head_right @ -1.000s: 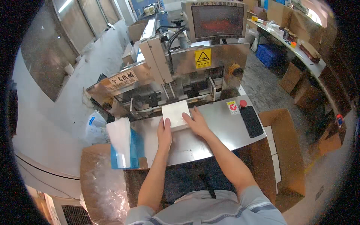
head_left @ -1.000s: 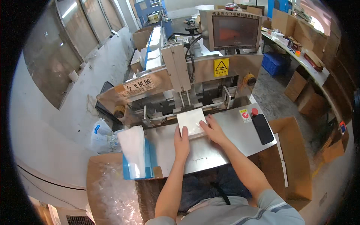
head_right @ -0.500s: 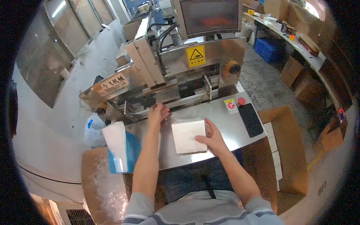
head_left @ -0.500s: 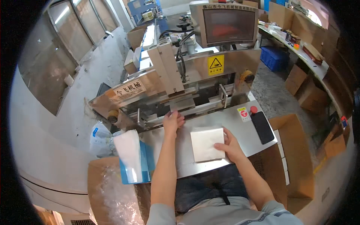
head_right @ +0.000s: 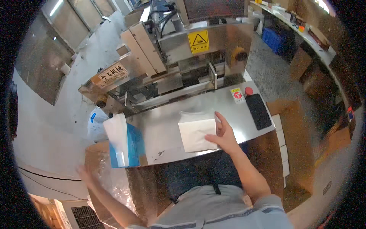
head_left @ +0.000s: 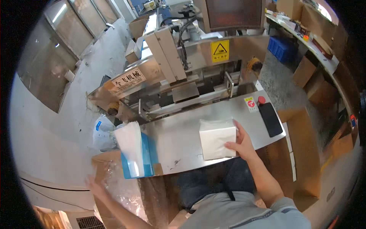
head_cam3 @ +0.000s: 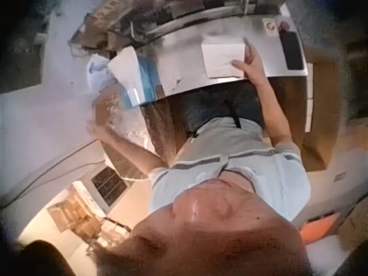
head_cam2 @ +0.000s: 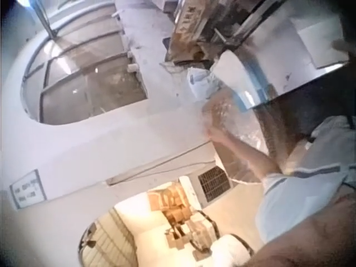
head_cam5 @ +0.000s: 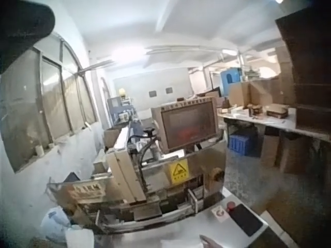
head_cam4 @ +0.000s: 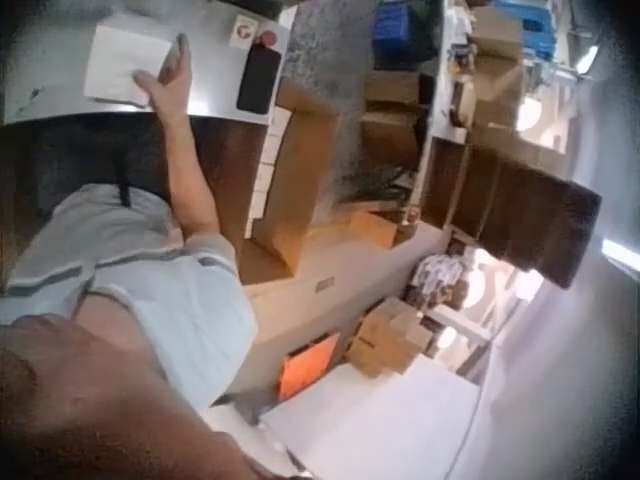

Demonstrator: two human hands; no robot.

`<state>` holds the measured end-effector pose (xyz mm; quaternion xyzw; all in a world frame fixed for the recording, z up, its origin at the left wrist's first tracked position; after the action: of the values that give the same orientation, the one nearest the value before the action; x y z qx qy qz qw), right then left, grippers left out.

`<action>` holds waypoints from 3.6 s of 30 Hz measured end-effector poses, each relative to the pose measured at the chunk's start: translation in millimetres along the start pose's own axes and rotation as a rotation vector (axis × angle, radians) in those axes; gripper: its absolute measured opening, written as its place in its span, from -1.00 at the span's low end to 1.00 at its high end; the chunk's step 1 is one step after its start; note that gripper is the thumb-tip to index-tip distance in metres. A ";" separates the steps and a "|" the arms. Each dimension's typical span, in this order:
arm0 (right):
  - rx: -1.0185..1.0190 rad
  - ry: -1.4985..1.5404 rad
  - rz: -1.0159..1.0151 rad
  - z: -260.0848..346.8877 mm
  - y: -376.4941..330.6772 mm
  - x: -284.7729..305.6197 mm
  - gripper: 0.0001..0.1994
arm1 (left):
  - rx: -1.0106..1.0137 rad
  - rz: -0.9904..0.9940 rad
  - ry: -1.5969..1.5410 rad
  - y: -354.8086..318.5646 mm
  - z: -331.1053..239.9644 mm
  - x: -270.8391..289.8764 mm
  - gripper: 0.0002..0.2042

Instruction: Packing white boxes into a larger cardboard box after using a sealing machine to wrap them in plastic.

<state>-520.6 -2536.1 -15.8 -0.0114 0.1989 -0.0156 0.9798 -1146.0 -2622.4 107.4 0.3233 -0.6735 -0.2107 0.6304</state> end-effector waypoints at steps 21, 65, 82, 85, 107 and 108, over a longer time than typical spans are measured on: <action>0.220 -0.504 -0.208 76.8 -139.2 11.6 -0.24 | 0.522 1.204 -1.774 -87.2 -463.1 -57.3 0.01; -0.972 -1.340 -0.484 -201.1 -448.8 475.4 -0.41 | -0.597 0.618 -0.518 -115.5 -495.9 -153.2 -0.50; -0.076 -0.879 -0.825 65.9 -262.7 361.0 -0.68 | 0.425 0.496 -0.293 66.3 -99.0 -157.2 -0.57; 0.037 -0.803 -0.657 101.5 -186.5 271.0 -0.64 | 0.448 0.525 -0.623 66.1 -25.2 -191.0 -0.69; 0.483 -0.891 0.139 111.1 -36.0 -65.4 -0.60 | 0.045 0.206 -0.721 83.6 -199.3 -73.0 -0.86; 0.533 -0.874 0.137 116.3 -33.1 -82.2 -0.53 | -0.046 0.251 -0.736 72.5 -229.7 -60.2 -0.87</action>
<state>-551.8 -2564.4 124.3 0.2461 -0.2398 0.0046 0.9391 -932.2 -2500.9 141.3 0.1268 -0.8842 -0.2489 0.3744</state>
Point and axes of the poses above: each hand's wrist, its own y-axis towards the middle knuckle, its own x-axis out of the back of the hand, z = x × y, the point moved 7 cm from there along y, towards the middle knuckle
